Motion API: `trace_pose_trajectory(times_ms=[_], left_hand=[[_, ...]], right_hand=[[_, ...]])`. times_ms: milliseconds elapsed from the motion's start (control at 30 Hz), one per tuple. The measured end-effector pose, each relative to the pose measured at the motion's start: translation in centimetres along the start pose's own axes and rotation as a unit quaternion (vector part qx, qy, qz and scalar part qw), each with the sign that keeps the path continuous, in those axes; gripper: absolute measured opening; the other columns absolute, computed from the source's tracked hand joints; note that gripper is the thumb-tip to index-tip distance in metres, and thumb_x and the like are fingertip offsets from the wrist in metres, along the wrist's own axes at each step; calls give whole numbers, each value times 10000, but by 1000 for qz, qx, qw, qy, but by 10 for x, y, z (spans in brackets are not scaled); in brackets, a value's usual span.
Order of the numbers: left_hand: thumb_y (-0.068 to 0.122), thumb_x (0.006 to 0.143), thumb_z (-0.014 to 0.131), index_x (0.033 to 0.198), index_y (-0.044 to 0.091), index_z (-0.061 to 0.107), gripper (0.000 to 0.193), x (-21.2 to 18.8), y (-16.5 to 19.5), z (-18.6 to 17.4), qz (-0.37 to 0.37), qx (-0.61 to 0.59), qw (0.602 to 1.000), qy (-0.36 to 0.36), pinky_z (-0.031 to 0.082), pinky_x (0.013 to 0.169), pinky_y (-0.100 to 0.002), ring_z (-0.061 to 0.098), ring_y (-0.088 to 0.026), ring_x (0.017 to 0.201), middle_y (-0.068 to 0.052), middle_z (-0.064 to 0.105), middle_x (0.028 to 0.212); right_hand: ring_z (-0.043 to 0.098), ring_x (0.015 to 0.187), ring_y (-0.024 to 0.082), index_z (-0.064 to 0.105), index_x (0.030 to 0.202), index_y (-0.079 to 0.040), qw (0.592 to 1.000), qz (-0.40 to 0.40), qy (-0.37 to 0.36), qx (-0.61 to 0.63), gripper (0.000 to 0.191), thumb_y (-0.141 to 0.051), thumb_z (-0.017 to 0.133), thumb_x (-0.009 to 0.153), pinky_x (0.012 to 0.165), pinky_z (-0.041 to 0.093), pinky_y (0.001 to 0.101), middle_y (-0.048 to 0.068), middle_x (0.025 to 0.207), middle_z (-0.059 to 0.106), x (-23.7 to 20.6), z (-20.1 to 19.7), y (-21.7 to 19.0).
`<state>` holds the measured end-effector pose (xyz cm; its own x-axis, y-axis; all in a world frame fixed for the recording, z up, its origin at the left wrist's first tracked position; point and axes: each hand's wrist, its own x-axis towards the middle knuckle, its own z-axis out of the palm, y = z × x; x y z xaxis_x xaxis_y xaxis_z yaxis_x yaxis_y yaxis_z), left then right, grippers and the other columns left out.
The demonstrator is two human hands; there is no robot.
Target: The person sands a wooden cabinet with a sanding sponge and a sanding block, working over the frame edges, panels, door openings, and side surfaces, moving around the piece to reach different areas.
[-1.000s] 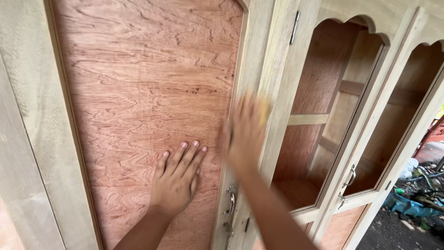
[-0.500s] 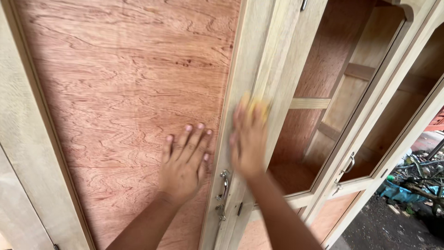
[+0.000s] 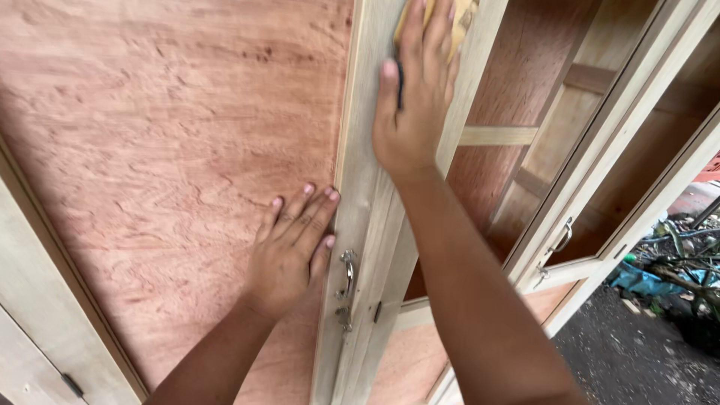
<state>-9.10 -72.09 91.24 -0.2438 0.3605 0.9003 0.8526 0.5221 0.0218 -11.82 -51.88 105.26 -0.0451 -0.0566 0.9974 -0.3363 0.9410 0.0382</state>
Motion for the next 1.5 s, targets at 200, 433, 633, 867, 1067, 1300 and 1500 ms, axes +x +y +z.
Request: trace_pose_trajectory(times_ms=[200,433,633,867,1067,1300,1500], left_hand=[[247,999,544,1534,58,448,575,-17,8,18,-24,-1,1000,-12,224,1237,-489,385,-254,1501,-96,492,1574],[263,1014,516,1539,40,430,577,-52,7,35,-46,5,998,-50,226,1241,-489,362,-264,1512,-111,468,1590],[232,992,537,1539,27,416,596,-91,12,47,-70,-7,995,-77,225,1222,-504,356,-280,1504,-124,457,1590],[205,990,525,1525,61,428,563,-164,15,43,-84,-3,988,-126,237,1236,-487,356,-273,1512,-107,461,1581],[193,984,524,1527,37,416,576,-193,13,33,-115,-18,980,-163,230,1236,-488,351,-283,1509,-137,454,1576],[188,1015,498,1548,20,386,570,-199,12,33,-153,-37,975,-155,214,1253,-503,328,-304,1530,-156,444,1597],[226,1020,502,1492,28,480,512,-249,42,62,-311,-114,939,-90,363,1164,-516,461,-357,1414,-212,541,1484]], right_hand=[[147,1635,382,248,1639,-6,994,58,-84,30,599,-256,325,1101,1343,76,567,203,1730,206,-188,-20,-15],[249,1557,357,344,1570,-28,940,134,-313,-20,565,-187,431,1035,1256,136,544,210,1638,337,-397,-54,-50],[313,1507,314,374,1563,-58,873,196,-446,-6,560,-213,455,1031,1193,182,520,174,1616,393,-503,-81,-76],[715,986,335,609,1314,-26,369,882,-141,256,382,-288,441,1093,896,600,524,194,1148,713,-564,-52,-78],[678,959,369,583,1250,54,191,862,-41,468,363,-145,350,1055,904,600,556,225,1098,674,-453,-1,-42],[582,1188,532,404,1409,134,162,888,5,430,475,-164,234,1080,1092,451,659,380,1284,565,-356,-33,-24],[598,1090,442,482,1278,47,133,905,-5,403,395,-178,241,1060,980,496,652,287,1197,579,-472,4,-25]])
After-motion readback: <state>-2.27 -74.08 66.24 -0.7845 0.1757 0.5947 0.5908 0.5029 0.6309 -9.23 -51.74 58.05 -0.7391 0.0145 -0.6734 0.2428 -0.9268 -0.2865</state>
